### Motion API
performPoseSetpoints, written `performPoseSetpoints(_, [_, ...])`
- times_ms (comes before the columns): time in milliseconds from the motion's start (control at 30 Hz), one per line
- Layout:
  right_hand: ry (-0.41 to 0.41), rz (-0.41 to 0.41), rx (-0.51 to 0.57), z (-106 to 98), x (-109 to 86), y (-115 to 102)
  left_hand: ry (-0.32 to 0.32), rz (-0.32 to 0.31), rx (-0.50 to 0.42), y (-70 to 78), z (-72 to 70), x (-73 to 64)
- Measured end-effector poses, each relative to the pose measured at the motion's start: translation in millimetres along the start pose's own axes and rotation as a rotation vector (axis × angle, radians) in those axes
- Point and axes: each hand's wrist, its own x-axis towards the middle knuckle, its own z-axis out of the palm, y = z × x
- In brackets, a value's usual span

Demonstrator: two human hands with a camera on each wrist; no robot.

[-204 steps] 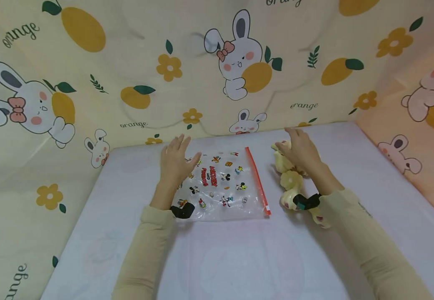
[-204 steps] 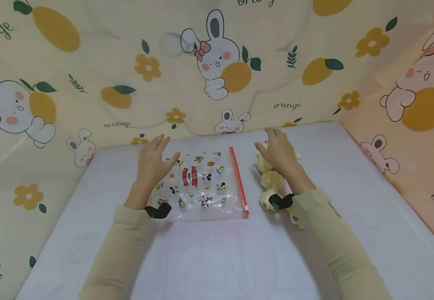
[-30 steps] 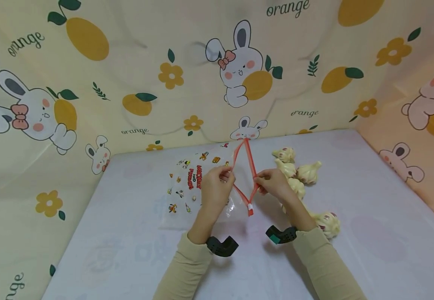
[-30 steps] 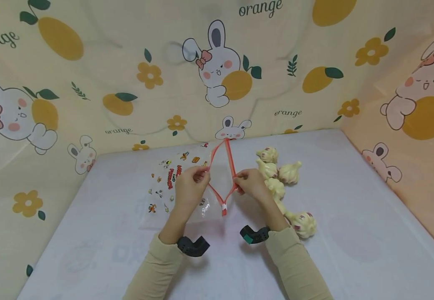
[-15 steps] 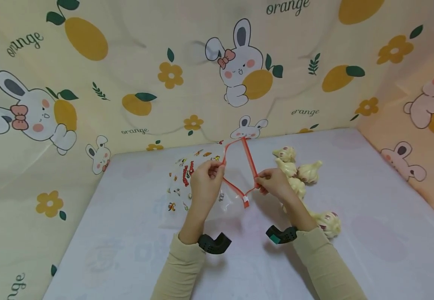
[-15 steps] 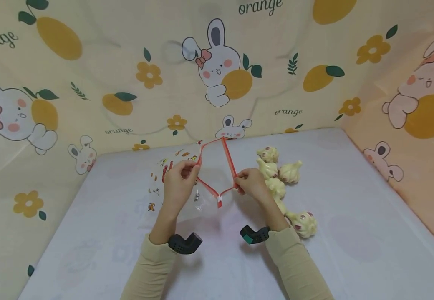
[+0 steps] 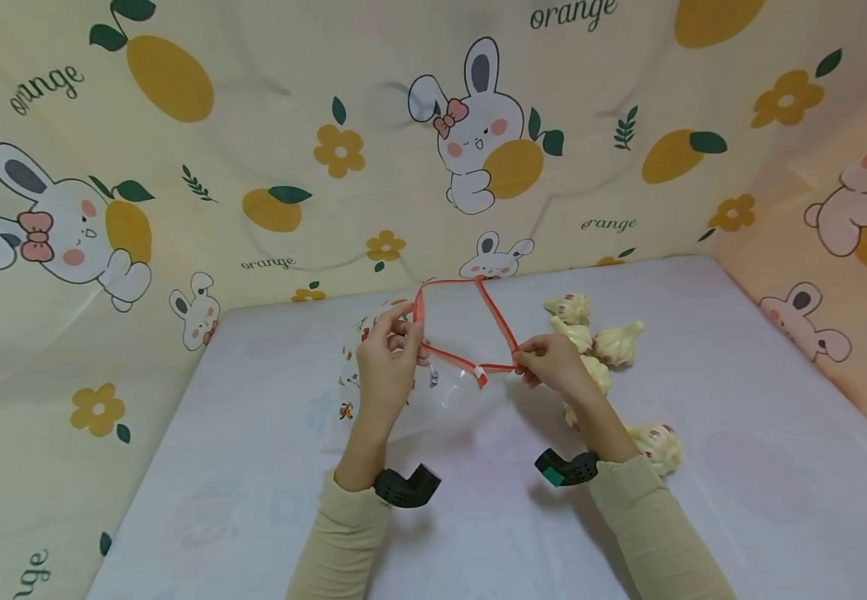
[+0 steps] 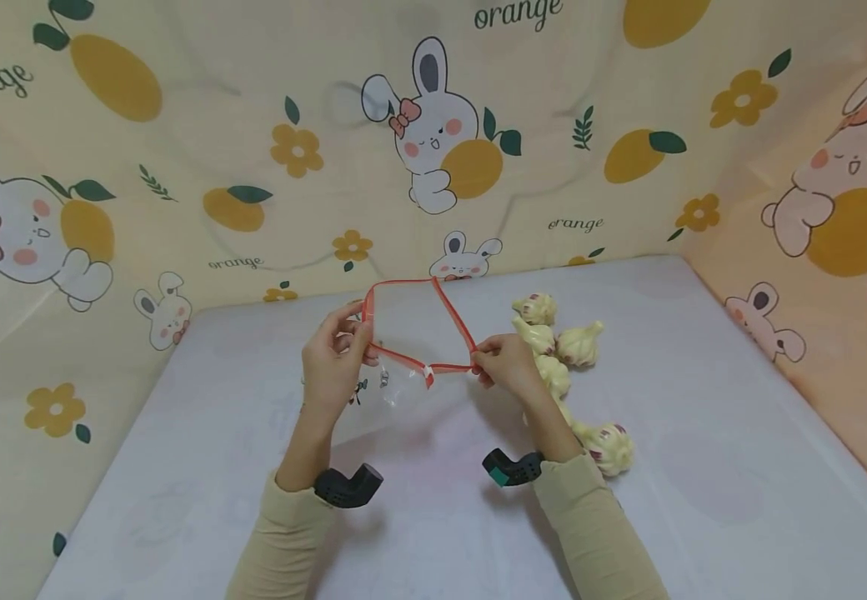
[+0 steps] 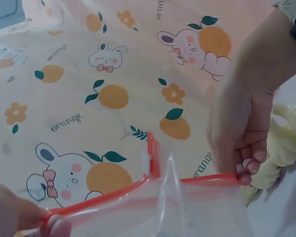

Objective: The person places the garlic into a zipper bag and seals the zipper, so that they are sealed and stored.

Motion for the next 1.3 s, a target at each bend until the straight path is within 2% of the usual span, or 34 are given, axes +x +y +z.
performPoseSetpoints(100, [-0.003,0.001,0.013,-1.5,0.0,0.6,-0.023,-0.026,-0.082,-3.2,-3.4,2.5])
performPoseSetpoints(233, [-0.016,0.022,0.025,-3.3,-0.2,-0.9,-0.041,-0.1,-0.179,-5.7,-4.3,5.0])
performPoseSetpoints(367, [-0.031,0.044,0.04,-4.4,-0.8,-3.6,-0.04,-0.166,-0.229,-5.6,-3.2,6.3])
performPoseSetpoints(767, [-0.037,-0.003,0.062,-8.1,-3.4,-2.8,-0.063,-0.226,-0.229,-6.0,1.3,6.6])
performPoseSetpoints(1300, [-0.058,-0.097,-0.065,-28.4,-21.0,-8.4,-0.078,-0.236,-0.204,-6.8,1.2,7.2])
